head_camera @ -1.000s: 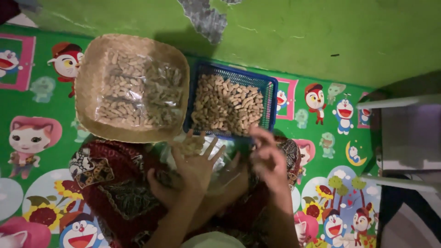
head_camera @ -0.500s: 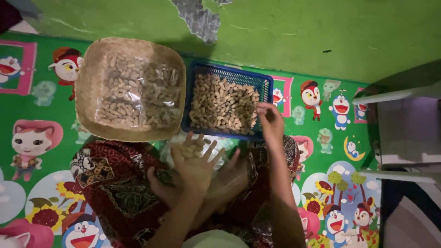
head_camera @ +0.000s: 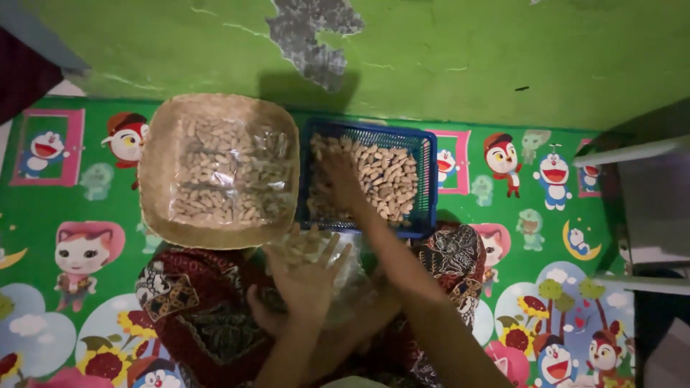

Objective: The person takes small items from a blue basket and places them into clear plastic bags, one at a time, then sets the filled bags into a woven basket.

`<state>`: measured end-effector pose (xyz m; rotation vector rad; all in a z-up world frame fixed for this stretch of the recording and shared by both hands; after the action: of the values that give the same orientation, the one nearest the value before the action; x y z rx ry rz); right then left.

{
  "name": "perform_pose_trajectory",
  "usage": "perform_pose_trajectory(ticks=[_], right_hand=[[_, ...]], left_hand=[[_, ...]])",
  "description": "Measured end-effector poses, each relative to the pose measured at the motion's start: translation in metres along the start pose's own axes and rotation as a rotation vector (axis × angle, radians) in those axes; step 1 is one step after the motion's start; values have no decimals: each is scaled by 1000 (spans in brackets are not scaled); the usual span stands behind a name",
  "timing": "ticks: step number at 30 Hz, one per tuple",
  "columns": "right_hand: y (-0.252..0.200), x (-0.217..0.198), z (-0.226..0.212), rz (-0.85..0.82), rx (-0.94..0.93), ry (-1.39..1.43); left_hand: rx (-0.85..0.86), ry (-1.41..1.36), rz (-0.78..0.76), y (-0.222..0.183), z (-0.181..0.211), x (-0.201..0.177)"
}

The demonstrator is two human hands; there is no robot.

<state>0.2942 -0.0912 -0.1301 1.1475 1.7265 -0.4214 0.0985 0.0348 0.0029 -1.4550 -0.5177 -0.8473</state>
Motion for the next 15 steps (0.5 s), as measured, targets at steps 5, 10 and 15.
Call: perform_pose_trajectory(ticks=[5, 10, 15], right_hand=[[-28, 0, 34, -209, 365, -384], [-58, -19, 54, -316, 552, -191], [-61, -15, 43, -455, 520, -217]], left_hand=[[41, -211, -49, 34, 1, -35], [7, -216, -46, 32, 0, -30], [-6, -234, -51, 21, -3, -25]])
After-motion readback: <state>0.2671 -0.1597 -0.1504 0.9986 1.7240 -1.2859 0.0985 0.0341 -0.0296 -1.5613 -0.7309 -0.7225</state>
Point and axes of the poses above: each hand's wrist, its own y-axis towards the middle knuckle, its own x-axis out of the palm, z = x × y, the point moved 5 cm from there along y, towards the middle knuckle, and after that the axes turned 11 degrees about -z, right-handed, at the moved point
